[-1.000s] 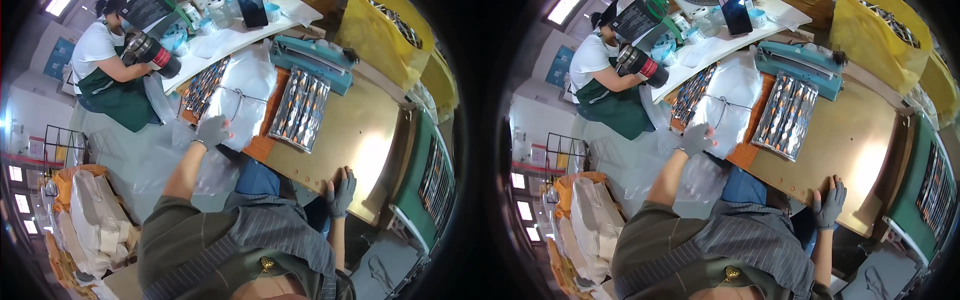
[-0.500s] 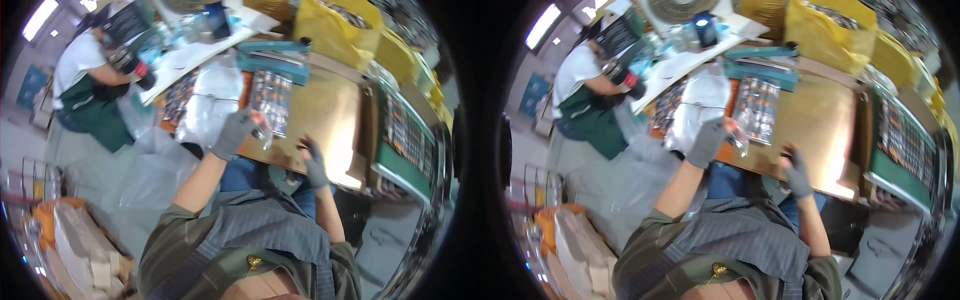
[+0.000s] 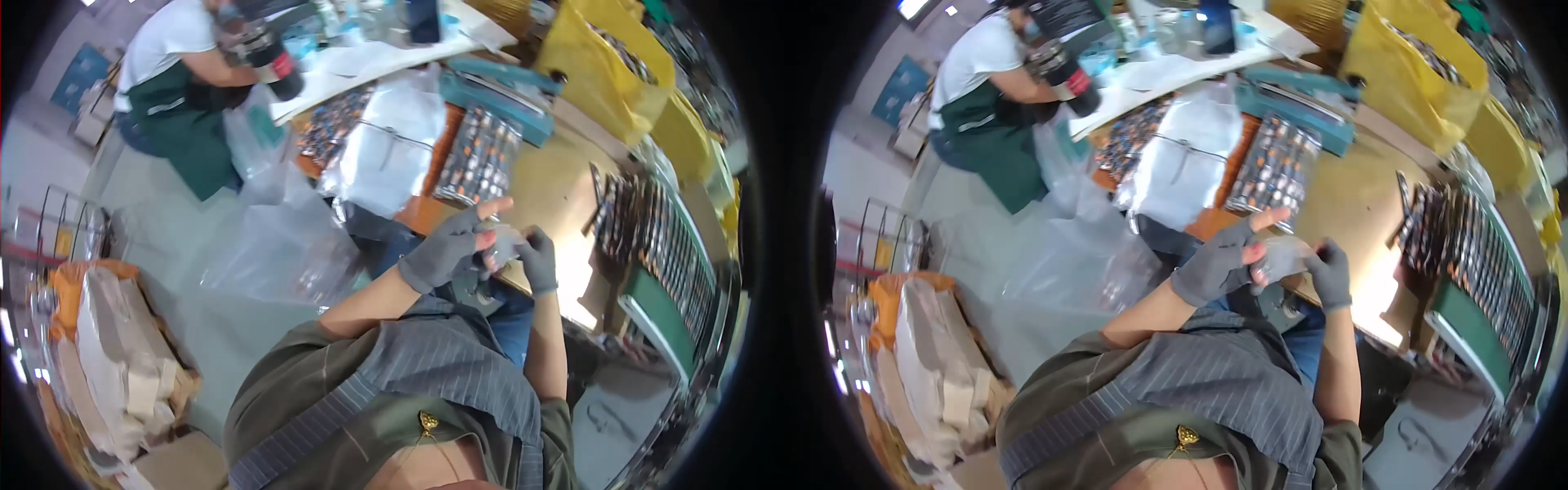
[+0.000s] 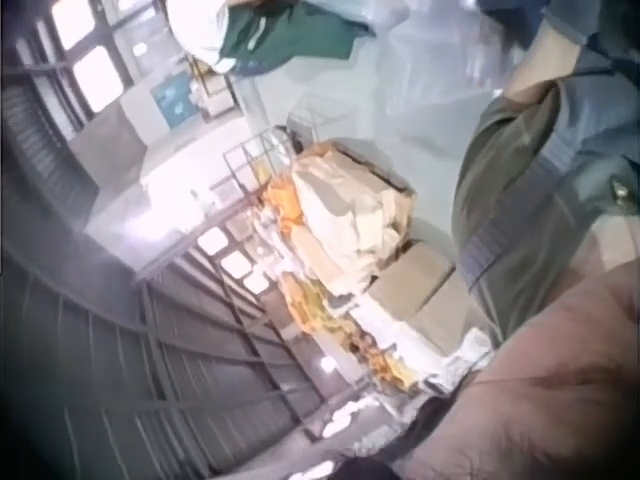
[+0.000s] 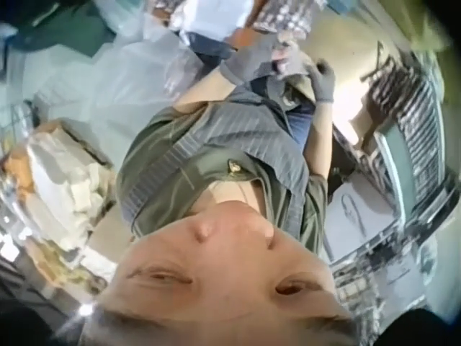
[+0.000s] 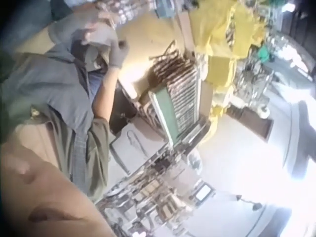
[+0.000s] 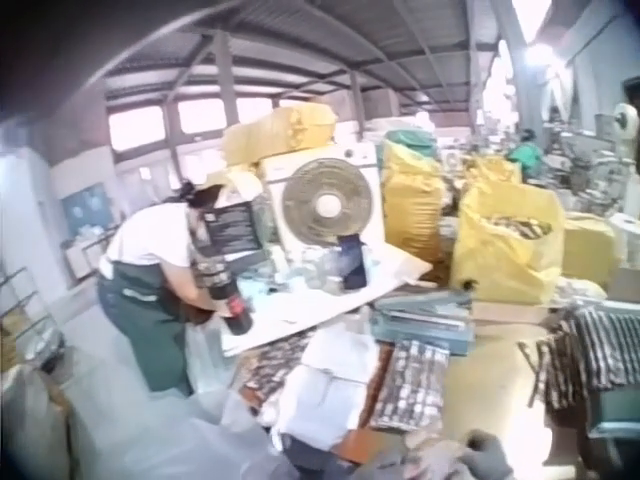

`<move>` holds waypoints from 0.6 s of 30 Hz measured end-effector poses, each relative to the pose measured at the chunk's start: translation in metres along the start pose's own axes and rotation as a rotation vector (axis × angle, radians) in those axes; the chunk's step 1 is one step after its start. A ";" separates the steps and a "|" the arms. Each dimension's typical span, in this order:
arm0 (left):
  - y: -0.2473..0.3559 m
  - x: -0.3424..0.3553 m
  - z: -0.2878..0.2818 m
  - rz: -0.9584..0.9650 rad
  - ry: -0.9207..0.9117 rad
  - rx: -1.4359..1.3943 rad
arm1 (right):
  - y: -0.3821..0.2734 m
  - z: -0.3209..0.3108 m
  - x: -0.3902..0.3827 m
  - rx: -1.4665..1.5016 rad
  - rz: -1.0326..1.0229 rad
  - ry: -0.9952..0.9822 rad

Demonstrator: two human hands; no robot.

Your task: Packaging metal components into plastic bags and sealing them with a heat sealer.

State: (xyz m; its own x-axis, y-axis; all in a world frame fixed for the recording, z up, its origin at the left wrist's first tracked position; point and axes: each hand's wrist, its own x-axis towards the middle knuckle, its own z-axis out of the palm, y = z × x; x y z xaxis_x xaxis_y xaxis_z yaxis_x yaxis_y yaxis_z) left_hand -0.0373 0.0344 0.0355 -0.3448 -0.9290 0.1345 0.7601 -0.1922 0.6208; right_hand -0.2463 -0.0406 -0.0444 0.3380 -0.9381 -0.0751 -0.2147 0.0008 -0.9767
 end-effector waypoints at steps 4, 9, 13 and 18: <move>0.023 0.005 0.001 0.226 0.208 0.049 | 0.038 -0.010 -0.015 -0.492 -0.285 0.141; -0.009 0.048 0.004 0.398 0.170 0.931 | 0.068 -0.010 -0.044 -1.142 -0.352 0.161; -0.101 0.100 -0.023 0.172 0.215 1.233 | 0.077 -0.007 -0.039 -1.141 -0.358 0.154; -0.163 0.161 -0.077 -0.046 0.315 1.425 | 0.070 -0.009 -0.044 -1.134 -0.315 0.150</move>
State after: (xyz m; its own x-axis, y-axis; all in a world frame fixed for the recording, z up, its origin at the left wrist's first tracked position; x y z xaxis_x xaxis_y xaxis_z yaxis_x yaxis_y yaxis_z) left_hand -0.1746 -0.1078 -0.1035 -0.0787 -0.9961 0.0387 -0.4908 0.0725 0.8683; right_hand -0.2845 -0.0020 -0.1073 0.4271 -0.8731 0.2351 -0.8560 -0.4741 -0.2060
